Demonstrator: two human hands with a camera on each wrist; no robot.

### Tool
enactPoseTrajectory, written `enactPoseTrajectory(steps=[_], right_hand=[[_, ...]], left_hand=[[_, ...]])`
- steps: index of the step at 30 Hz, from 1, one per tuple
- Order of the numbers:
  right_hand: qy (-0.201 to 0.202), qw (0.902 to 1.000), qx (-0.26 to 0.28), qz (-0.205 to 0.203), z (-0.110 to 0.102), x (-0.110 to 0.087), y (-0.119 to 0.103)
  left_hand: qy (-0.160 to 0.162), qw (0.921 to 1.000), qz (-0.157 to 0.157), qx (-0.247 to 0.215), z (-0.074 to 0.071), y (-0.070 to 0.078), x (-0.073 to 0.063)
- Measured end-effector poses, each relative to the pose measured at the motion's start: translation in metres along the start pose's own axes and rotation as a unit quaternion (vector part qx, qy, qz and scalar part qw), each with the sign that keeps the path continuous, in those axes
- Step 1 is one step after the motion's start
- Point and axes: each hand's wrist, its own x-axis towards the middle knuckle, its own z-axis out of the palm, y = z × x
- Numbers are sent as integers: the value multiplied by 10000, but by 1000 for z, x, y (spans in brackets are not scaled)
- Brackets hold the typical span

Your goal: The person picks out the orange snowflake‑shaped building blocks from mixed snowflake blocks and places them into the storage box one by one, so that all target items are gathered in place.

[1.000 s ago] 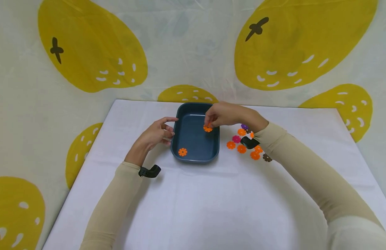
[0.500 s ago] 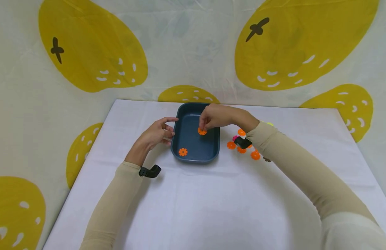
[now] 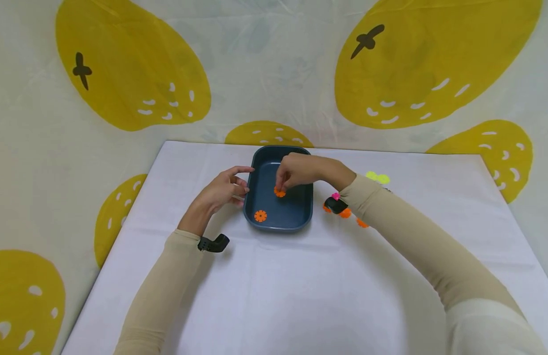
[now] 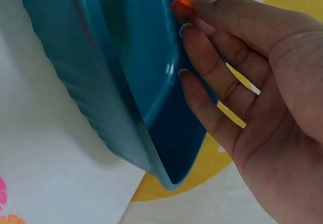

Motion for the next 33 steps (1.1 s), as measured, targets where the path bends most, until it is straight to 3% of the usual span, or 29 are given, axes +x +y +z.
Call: enactPoseTrajectory(steps=[7, 15, 33], right_hand=[[-123, 9997, -172, -113, 7, 8, -3], [-523, 9981, -203, -251, 12, 14, -4], [-1004, 9948, -163, 41, 20, 19, -9]], left_hand=[[9, 10000, -15, 48, 0, 0, 1], [-32, 10000, 59, -13, 0, -1, 1], [-29, 10000, 34, -26, -1, -2, 2]])
